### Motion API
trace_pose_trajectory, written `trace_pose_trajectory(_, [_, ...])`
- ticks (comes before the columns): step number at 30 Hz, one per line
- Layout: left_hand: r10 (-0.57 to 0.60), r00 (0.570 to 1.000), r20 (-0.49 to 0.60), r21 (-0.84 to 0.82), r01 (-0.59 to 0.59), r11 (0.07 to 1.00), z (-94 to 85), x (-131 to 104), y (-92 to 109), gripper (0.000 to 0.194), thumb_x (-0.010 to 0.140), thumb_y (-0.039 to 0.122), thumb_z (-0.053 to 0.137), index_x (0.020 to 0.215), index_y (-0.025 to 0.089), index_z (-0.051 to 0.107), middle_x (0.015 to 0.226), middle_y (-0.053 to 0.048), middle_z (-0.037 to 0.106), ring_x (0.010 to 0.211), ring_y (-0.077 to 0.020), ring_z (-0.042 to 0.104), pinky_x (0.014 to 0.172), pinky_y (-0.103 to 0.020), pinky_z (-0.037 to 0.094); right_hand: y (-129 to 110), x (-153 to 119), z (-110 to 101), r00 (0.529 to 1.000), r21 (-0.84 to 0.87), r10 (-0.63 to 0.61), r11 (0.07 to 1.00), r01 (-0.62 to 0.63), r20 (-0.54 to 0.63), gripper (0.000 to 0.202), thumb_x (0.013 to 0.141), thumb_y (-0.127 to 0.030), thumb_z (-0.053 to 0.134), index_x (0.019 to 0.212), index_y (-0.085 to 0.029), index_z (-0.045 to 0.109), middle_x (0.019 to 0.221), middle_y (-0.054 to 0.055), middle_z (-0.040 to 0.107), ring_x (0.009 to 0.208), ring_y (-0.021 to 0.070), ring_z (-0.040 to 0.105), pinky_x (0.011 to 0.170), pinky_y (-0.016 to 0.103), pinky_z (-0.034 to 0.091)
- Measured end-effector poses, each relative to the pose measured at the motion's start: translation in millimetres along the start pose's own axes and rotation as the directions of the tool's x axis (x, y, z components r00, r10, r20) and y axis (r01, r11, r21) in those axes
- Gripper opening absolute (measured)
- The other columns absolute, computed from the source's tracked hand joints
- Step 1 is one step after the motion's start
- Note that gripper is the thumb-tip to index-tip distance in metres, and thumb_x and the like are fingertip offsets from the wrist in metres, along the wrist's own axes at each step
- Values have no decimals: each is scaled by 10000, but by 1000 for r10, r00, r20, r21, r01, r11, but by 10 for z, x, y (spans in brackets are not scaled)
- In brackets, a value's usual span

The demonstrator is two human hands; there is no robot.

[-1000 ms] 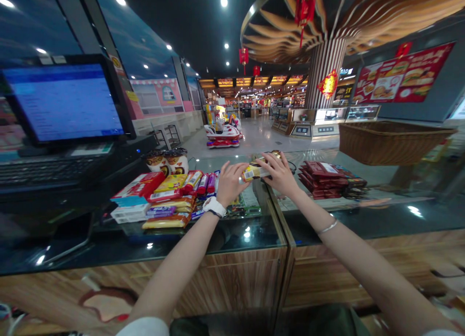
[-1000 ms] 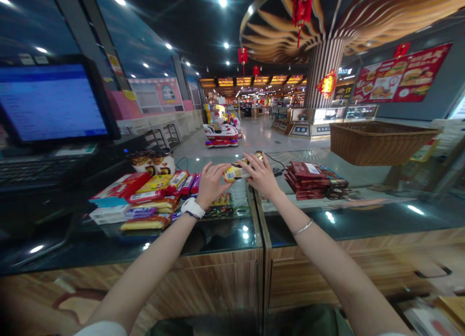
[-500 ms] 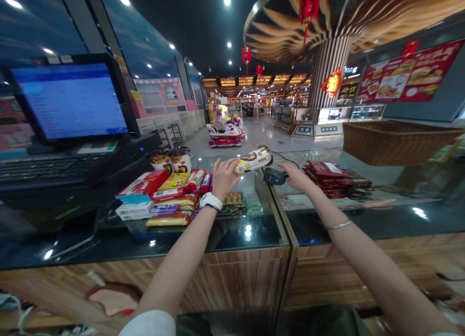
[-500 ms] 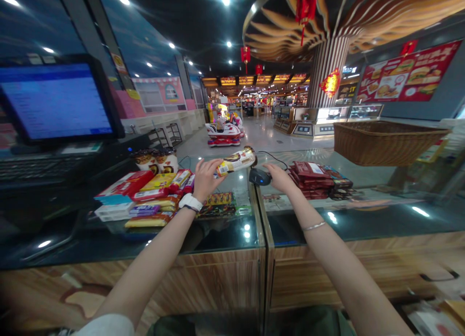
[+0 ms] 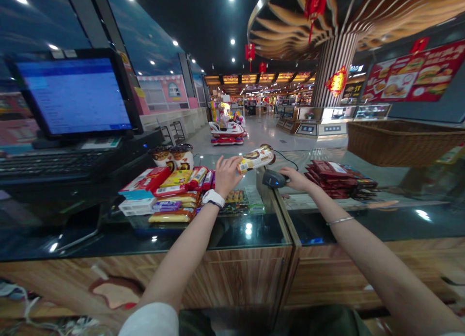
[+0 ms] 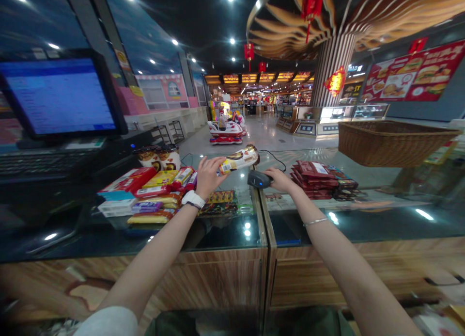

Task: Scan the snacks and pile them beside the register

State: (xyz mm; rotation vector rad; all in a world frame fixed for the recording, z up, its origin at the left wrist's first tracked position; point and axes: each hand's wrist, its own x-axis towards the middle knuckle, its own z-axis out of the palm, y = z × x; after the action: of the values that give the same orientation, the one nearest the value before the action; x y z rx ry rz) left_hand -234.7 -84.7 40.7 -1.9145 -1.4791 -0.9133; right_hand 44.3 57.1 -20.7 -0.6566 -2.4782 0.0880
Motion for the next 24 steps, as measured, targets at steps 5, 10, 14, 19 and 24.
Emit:
trace_pose_trajectory(5, [-34,999,-12,-5,34,999,-4,8,-10,433,822,279,687,1246,250,602,1258,-54,672,1137,-258,611,1155,-491,307,-306,36,6,997,-8,-66,998,66,45,533,676,-49,611,1199,-138,669,1131,131,689,1048,252,642,936,378,491])
trace_pose_trajectory(10, [-54,998,-30,-8,53,999,4,8,-31,424,816,294,695,1227,246,606,1235,-59,678,1137,-269,612,1152,-496,304,-528,26,-27,988,-124,-49,990,68,147,542,721,-115,606,1263,-142,612,1155,132,690,1079,266,635,984,408,437])
trace_pose_trajectory(14, [-54,997,-56,-1,54,999,-3,1,-37,417,818,289,691,1223,243,605,1220,-59,677,1132,-263,608,1154,-490,304,-713,28,-84,993,-142,-67,987,81,95,451,803,-218,589,1250,-157,584,1175,121,680,1104,268,626,1049,469,380])
trace_pose_trajectory(19, [-68,994,-86,51,73,996,-25,-1,-17,420,799,297,703,1206,243,612,1152,-72,673,1103,-276,604,1139,-498,330,-903,39,-193,989,-4,-36,999,36,-144,404,768,-285,630,1156,-176,621,1055,95,715,964,265,671,816,340,502])
trace_pose_trajectory(24, [-82,990,-112,113,95,989,-40,0,-3,424,766,304,733,1169,228,623,1060,-79,656,1046,-286,604,1106,-492,376,-883,16,-243,955,89,57,996,-32,-292,435,691,-264,672,1121,-196,658,1030,76,746,946,281,694,779,331,512])
